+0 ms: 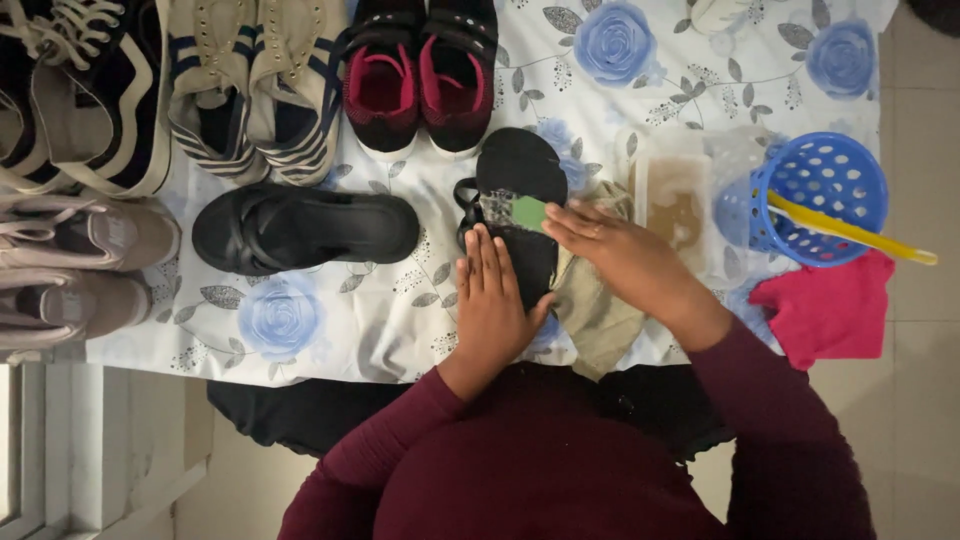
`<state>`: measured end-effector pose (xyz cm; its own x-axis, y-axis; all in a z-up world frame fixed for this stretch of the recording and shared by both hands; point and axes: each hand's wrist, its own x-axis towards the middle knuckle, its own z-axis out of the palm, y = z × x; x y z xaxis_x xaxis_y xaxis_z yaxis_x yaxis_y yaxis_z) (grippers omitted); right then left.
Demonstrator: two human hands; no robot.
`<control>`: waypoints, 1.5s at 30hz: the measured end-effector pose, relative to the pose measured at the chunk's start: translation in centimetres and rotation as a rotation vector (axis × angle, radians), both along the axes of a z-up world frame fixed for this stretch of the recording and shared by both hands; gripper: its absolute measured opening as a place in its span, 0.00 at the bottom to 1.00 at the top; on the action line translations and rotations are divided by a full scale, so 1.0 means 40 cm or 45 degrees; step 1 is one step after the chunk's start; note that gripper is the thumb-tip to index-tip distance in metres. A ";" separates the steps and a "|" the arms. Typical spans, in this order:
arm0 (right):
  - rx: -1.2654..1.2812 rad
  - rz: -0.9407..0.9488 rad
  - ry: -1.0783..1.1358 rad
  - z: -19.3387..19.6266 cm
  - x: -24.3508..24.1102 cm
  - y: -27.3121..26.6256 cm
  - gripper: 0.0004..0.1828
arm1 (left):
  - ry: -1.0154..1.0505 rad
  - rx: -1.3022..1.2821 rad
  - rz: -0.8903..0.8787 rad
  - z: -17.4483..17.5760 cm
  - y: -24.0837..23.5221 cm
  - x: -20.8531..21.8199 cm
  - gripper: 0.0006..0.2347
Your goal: The person scrubs a black sandal with a green brush and wipes it with a cloth. They repeatedly dip the brush into a container of liquid and continue scrubbing and wiping the sandal throughout the clip.
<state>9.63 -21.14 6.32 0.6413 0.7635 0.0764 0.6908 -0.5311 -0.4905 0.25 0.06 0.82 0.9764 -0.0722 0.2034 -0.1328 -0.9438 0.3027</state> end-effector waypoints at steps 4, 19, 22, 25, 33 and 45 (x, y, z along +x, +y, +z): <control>-0.270 -0.044 -0.260 0.008 -0.005 -0.027 0.34 | 0.016 -0.032 -0.015 0.011 0.002 0.003 0.47; -0.315 -0.143 -0.333 -0.035 -0.004 -0.019 0.36 | 0.042 -0.009 0.007 0.005 -0.001 0.000 0.47; 0.258 -0.147 0.315 -0.023 -0.016 0.011 0.36 | 0.021 0.018 0.007 -0.003 0.000 -0.003 0.47; -0.188 -0.084 -0.151 -0.012 -0.036 -0.009 0.34 | 0.003 0.044 0.021 0.001 0.000 0.000 0.47; -0.489 -0.224 -0.459 -0.050 -0.039 -0.001 0.38 | -0.003 0.025 0.011 0.004 -0.001 -0.002 0.47; -0.504 -0.316 -0.510 0.019 -0.088 0.014 0.33 | -0.013 0.052 0.009 -0.005 -0.001 -0.001 0.47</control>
<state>6.12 -20.57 7.08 0.7836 0.6148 0.0893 0.6131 -0.7885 0.0488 0.23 0.00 0.64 0.9749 -0.0736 0.2101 -0.1288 -0.9563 0.2625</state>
